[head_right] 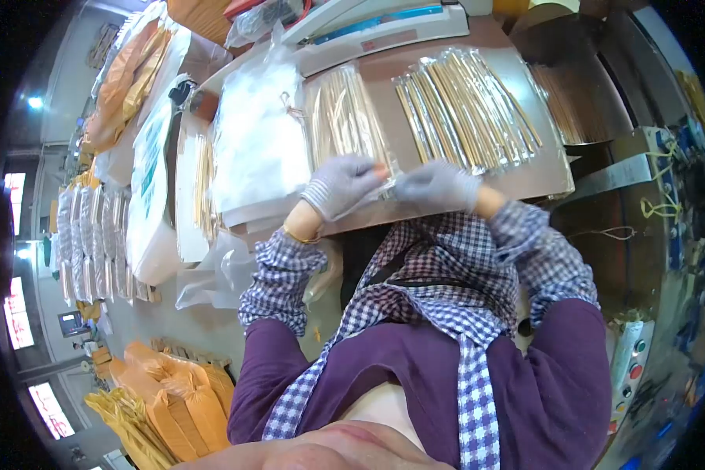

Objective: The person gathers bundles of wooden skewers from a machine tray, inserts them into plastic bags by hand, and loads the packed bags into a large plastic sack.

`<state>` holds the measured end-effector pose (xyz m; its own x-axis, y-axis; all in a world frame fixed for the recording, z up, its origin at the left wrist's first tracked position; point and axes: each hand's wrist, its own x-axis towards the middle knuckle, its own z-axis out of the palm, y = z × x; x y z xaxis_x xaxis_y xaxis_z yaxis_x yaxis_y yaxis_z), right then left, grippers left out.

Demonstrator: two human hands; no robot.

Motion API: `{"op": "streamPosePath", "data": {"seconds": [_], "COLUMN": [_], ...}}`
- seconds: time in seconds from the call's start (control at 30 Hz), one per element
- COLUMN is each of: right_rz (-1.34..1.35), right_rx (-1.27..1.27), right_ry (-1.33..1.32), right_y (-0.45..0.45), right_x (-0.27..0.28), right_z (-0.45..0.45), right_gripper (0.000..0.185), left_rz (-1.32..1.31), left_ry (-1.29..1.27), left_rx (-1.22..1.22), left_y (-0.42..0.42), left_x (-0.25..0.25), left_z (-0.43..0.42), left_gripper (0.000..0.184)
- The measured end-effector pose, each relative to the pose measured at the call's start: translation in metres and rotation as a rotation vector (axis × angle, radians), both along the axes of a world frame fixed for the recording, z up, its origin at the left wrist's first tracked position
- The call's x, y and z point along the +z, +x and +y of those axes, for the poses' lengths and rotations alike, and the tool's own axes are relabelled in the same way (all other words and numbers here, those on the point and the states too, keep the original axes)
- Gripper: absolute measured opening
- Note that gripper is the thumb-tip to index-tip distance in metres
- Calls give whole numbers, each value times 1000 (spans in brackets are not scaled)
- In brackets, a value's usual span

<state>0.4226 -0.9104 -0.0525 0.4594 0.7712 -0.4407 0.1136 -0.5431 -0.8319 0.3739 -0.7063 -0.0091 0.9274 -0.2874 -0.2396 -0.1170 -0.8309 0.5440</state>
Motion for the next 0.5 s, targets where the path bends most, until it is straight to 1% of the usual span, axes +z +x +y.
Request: {"op": "streamPosePath", "data": {"seconds": [0.03,0.07,0.1,0.13,0.17,0.2,0.23,0.27,0.3,0.33,0.37,0.4,0.47,0.5], "right_rz": [-68,-139,-530,-927,-941,-852,-746,-606,-622,-638,-604,-565,-430,-290], "right_rx": [-242,-483,-626,-755,-752,-778,-794,-683,-722,-756,-755,-754,-803,-801], "right_ry": [226,453,310,155,154,-162,-475,-563,-474,-383,-270,-158,19,-32], "right_y": [19,47,78,106,123,138,146,152,148,140,134,129,128,121], "right_x": [-17,-34,-34,-30,-28,-29,-28,-32,-36,-39,-44,-50,-64,-51], "right_z": [-16,-32,-45,-53,-57,-59,-59,-52,-38,-21,-5,7,24,29], "right_gripper": [43,46,52,57,57,64,71,78,76,75,73,72,69,65], "left_rz": [-263,-296,-331,-256,-185,-197,-69,64,55,42,35,57,158,143], "left_ry": [-223,-289,-353,-259,-166,-172,-180,-185,-188,-565,-938,-949,-1104,-1098], "left_rx": [50,76,100,165,229,228,369,509,511,490,460,618,788,783], "left_y": [5,18,36,59,81,95,106,117,135,152,159,131,144,141], "left_x": [-10,-20,-30,-47,-63,-69,-74,-79,-110,-158,-185,-126,-159,-151], "left_z": [-7,-16,-27,-35,-42,-49,-55,-61,-63,-62,-60,-78,-64,-60], "left_gripper": [43,43,43,45,47,47,47,46,46,49,52,59,51,51]}}
